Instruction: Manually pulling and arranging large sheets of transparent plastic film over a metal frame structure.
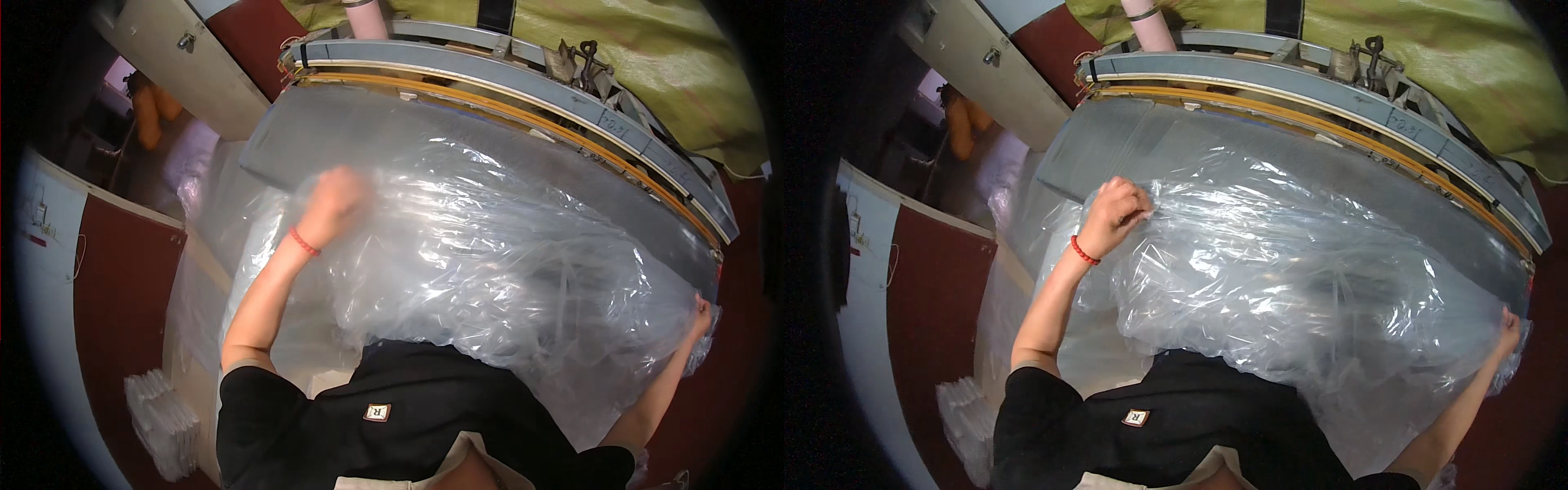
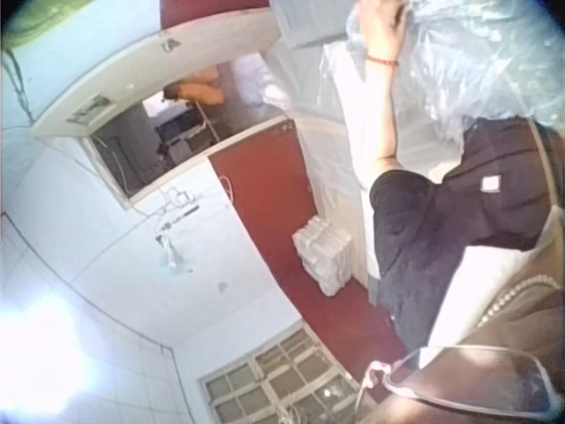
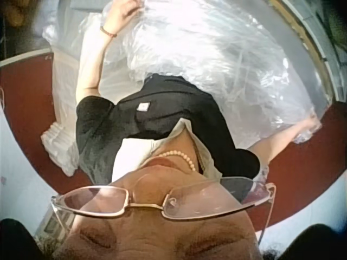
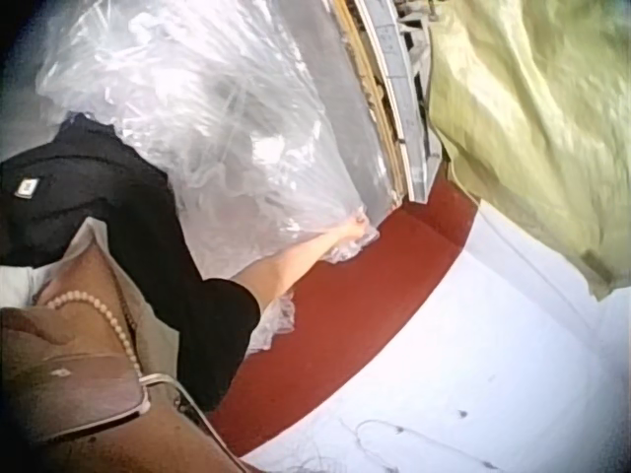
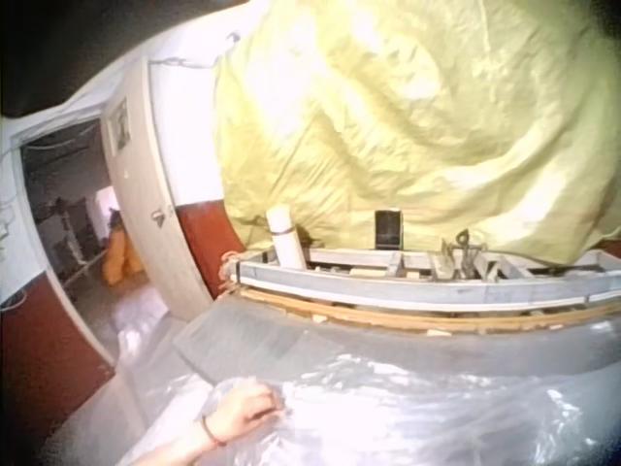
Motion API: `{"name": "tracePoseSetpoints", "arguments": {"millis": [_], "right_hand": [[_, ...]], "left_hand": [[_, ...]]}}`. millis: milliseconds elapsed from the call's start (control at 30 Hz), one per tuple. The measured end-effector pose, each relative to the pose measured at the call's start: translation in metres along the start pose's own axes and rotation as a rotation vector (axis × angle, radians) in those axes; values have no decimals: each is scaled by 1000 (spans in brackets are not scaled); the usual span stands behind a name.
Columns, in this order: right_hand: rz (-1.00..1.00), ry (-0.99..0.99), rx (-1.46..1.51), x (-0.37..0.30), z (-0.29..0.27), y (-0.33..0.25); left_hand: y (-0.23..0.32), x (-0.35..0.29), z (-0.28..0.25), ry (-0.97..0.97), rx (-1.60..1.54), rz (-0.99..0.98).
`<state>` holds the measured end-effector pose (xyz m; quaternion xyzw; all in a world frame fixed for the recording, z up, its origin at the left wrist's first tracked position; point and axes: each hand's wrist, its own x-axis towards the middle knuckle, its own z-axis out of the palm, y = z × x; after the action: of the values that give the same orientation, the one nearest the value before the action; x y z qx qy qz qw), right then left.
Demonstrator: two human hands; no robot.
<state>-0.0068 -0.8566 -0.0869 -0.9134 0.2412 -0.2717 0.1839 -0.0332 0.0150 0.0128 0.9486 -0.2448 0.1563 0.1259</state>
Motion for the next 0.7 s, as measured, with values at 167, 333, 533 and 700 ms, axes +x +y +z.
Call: {"name": "tracePoseSetpoints", "arguments": {"millis": [167,333,533,700], "right_hand": [[-22,47,41,-9,3,-9],[11,27,34,-22,-3,-43],[31,86,375,-25,-5,-24],[50,152,456,-34,-16,-27]], "left_hand": [[-15,42,0,174,-610,-284],[-69,78,54,241,-284,-382],[-56,113,68,193,12,-401],[-44,117,64,262,28,-458]]}}
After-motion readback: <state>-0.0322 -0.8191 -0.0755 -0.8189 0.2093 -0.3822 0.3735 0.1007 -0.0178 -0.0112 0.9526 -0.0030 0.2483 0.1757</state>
